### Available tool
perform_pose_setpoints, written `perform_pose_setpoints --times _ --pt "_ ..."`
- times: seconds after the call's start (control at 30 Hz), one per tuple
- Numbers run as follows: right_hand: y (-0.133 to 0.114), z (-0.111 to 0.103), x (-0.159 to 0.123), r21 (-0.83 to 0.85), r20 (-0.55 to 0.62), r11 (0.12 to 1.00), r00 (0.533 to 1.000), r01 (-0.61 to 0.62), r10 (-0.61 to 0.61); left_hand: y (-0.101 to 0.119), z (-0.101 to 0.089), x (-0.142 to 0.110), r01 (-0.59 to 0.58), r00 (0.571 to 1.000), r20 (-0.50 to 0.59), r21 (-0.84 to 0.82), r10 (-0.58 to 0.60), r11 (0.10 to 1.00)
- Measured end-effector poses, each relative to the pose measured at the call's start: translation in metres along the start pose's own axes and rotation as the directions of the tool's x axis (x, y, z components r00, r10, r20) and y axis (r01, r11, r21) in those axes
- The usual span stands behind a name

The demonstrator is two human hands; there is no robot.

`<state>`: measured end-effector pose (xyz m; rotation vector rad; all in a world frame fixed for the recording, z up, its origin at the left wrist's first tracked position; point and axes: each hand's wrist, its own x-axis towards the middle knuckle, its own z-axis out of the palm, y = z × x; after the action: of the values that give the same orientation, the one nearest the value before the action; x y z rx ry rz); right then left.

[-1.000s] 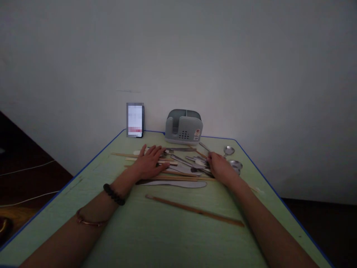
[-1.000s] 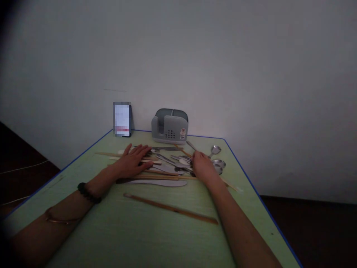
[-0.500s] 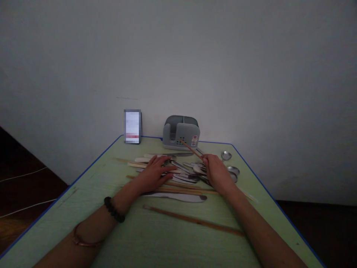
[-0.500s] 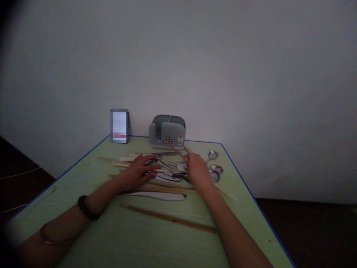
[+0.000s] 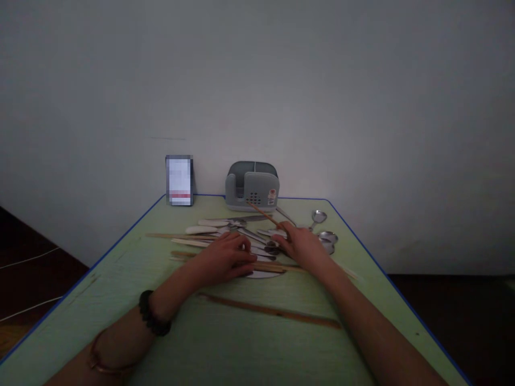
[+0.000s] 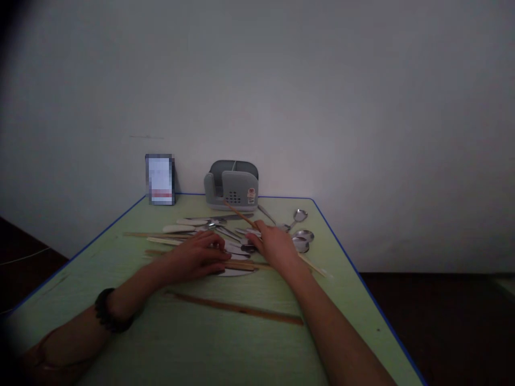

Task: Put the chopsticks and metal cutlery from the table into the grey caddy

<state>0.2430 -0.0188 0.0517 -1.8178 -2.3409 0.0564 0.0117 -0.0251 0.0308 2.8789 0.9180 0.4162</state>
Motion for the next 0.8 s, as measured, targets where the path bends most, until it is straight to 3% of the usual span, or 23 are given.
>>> perform_pose_setpoints --times 0.3,0.43,0.6,0.7,0.8 --pt "0.008 0.009 0.004 -0.068 0.05 0.995 0.996 -0.076 0.079 -0.002 -0.011 -0.004 0.029 1.0 0.005 0.004 -0.029 1.0" --pt "0.008 0.008 0.003 -0.084 0.052 0.994 0.996 -0.064 0.068 -0.005 -0.003 -0.002 0.074 0.997 -0.011 0.022 -0.074 0.997" --pt "0.005 0.008 0.003 -0.075 0.048 0.994 0.995 -0.084 0.087 -0.012 0.008 0.0 0.152 0.988 -0.005 -0.101 -0.153 0.983" --pt "0.005 0.006 0.005 0.049 -0.049 0.992 0.992 -0.113 0.115 -0.014 0.01 0.0 0.202 0.979 0.01 -0.147 -0.203 0.968" --pt "0.008 0.0 0.006 0.205 -0.255 0.974 0.956 -0.092 0.144 -0.013 0.007 0.001 0.241 0.971 0.023 -0.12 -0.24 0.963"
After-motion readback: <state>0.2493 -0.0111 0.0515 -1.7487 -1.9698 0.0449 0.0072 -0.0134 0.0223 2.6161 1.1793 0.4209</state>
